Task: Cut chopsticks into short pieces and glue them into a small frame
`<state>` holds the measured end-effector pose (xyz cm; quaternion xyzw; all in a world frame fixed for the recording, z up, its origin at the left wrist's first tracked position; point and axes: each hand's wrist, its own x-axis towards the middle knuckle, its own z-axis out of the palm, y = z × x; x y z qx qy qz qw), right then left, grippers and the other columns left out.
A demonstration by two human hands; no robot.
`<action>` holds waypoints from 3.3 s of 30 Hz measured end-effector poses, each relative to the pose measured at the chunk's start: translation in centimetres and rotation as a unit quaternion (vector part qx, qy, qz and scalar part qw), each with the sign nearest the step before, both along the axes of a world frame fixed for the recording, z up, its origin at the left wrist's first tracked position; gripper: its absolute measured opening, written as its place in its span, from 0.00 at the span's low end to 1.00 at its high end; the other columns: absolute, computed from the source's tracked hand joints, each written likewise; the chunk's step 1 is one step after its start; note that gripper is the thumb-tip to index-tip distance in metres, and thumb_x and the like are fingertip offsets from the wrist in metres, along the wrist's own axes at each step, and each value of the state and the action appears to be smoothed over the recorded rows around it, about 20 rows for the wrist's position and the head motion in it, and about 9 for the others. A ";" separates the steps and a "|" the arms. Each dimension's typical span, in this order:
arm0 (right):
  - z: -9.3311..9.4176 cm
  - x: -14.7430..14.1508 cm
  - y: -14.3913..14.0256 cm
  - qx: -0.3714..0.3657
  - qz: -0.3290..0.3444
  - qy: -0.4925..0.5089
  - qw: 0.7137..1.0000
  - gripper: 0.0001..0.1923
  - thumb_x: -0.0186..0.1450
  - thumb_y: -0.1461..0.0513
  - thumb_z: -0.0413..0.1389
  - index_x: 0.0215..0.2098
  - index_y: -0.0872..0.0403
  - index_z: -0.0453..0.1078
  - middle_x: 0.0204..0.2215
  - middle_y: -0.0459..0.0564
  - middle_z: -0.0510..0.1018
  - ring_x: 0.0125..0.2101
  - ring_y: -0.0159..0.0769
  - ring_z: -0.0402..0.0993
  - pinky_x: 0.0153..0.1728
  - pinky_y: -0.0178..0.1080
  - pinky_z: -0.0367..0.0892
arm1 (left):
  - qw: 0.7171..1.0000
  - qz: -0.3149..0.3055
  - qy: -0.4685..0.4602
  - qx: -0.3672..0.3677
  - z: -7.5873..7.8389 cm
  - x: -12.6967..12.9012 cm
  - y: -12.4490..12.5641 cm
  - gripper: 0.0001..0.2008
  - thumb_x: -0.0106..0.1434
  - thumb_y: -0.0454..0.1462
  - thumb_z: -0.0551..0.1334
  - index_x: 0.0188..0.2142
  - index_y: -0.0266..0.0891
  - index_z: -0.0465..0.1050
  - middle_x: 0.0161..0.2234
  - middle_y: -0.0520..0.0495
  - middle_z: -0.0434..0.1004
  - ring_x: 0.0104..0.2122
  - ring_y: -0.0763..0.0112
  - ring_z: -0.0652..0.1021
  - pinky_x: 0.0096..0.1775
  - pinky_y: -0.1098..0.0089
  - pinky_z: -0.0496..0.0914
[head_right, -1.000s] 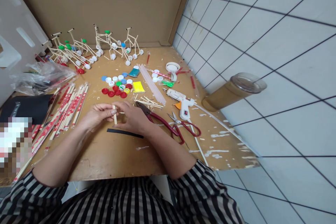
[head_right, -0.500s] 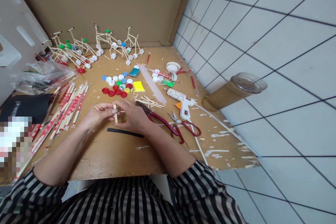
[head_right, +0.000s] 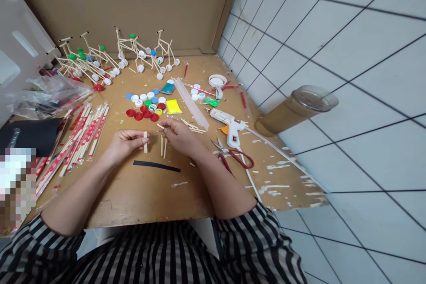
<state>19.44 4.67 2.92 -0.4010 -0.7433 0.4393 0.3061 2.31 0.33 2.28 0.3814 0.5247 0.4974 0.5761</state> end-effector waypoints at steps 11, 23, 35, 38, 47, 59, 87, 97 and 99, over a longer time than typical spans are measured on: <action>-0.6 -1.9 -0.8 0.088 -0.094 0.101 0.987 0.07 0.55 0.60 0.56 0.30 0.54 0.74 0.29 0.47 0.78 0.30 0.31 0.72 0.34 0.36 0.67 | 0.995 0.009 0.062 0.075 -1.2 0.4 0.1 0.09 0.37 0.38 0.71 0.21 0.39 0.77 0.18 0.52 0.76 0.20 0.74 0.71 0.27 0.71 0.67; -1.0 -1.9 -0.5 0.090 0.006 0.005 0.996 0.09 0.55 0.67 0.53 0.33 0.54 0.74 0.25 0.45 0.78 0.25 0.29 0.74 0.29 0.33 0.70 | 0.993 0.006 0.058 0.105 -1.5 0.1 0.1 0.09 0.38 0.38 0.71 0.22 0.38 0.78 0.21 0.49 0.78 0.25 0.71 0.74 0.33 0.71 0.67; -1.3 -2.1 0.0 -0.048 0.013 0.122 0.991 0.06 0.53 0.64 0.57 0.31 0.56 0.70 0.21 0.43 0.75 0.21 0.27 0.72 0.24 0.32 0.70 | 0.995 -0.002 0.041 0.094 -2.0 0.0 0.3 0.11 0.37 0.38 0.72 0.23 0.38 0.79 0.21 0.48 0.78 0.26 0.71 0.74 0.32 0.71 0.67; -1.2 -2.1 -0.1 -0.017 0.014 0.115 0.993 0.04 0.54 0.63 0.56 0.29 0.55 0.70 0.20 0.43 0.74 0.21 0.27 0.72 0.23 0.32 0.69 | 0.995 -0.004 0.032 0.092 -2.2 0.0 0.4 0.11 0.37 0.39 0.72 0.22 0.38 0.78 0.20 0.50 0.77 0.24 0.73 0.73 0.31 0.72 0.67; -0.9 -1.9 0.2 0.247 0.000 -0.022 0.969 0.05 0.58 0.64 0.55 0.27 0.53 0.74 0.24 0.46 0.73 0.27 0.31 0.69 0.31 0.36 0.66 | 0.996 0.009 0.037 0.082 -2.4 0.0 0.6 0.12 0.34 0.39 0.72 0.21 0.38 0.78 0.17 0.52 0.75 0.19 0.77 0.69 0.25 0.74 0.64; -1.0 -1.3 0.6 0.188 0.078 -0.026 0.979 0.07 0.60 0.65 0.52 0.33 0.56 0.72 0.25 0.46 0.74 0.25 0.28 0.68 0.27 0.32 0.64 | 0.996 0.012 0.022 0.081 -2.8 0.0 0.9 0.14 0.32 0.40 0.73 0.21 0.37 0.78 0.16 0.52 0.74 0.17 0.80 0.67 0.23 0.75 0.62; -1.5 -1.6 0.4 0.149 0.022 0.059 0.987 0.04 0.56 0.64 0.55 0.27 0.55 0.73 0.24 0.46 0.73 0.25 0.28 0.67 0.27 0.33 0.65 | 0.999 0.005 -0.007 0.054 -2.7 0.0 0.9 0.14 0.32 0.39 0.73 0.21 0.36 0.78 0.17 0.51 0.74 0.18 0.79 0.68 0.24 0.74 0.63; -1.6 -1.5 0.5 0.254 0.043 0.012 0.966 0.07 0.59 0.67 0.52 0.29 0.54 0.73 0.25 0.47 0.74 0.26 0.30 0.68 0.30 0.35 0.65 | 0.999 0.006 -0.002 0.053 -2.8 0.0 0.9 0.11 0.34 0.38 0.72 0.21 0.36 0.78 0.16 0.52 0.74 0.17 0.79 0.68 0.22 0.75 0.63; -1.5 -1.4 0.6 0.273 0.051 0.005 0.961 0.08 0.59 0.67 0.51 0.29 0.54 0.72 0.24 0.47 0.74 0.26 0.30 0.68 0.30 0.35 0.65 | 0.999 0.006 0.000 0.053 -2.7 0.0 0.9 0.10 0.35 0.37 0.71 0.21 0.36 0.78 0.16 0.52 0.73 0.17 0.79 0.68 0.22 0.75 0.62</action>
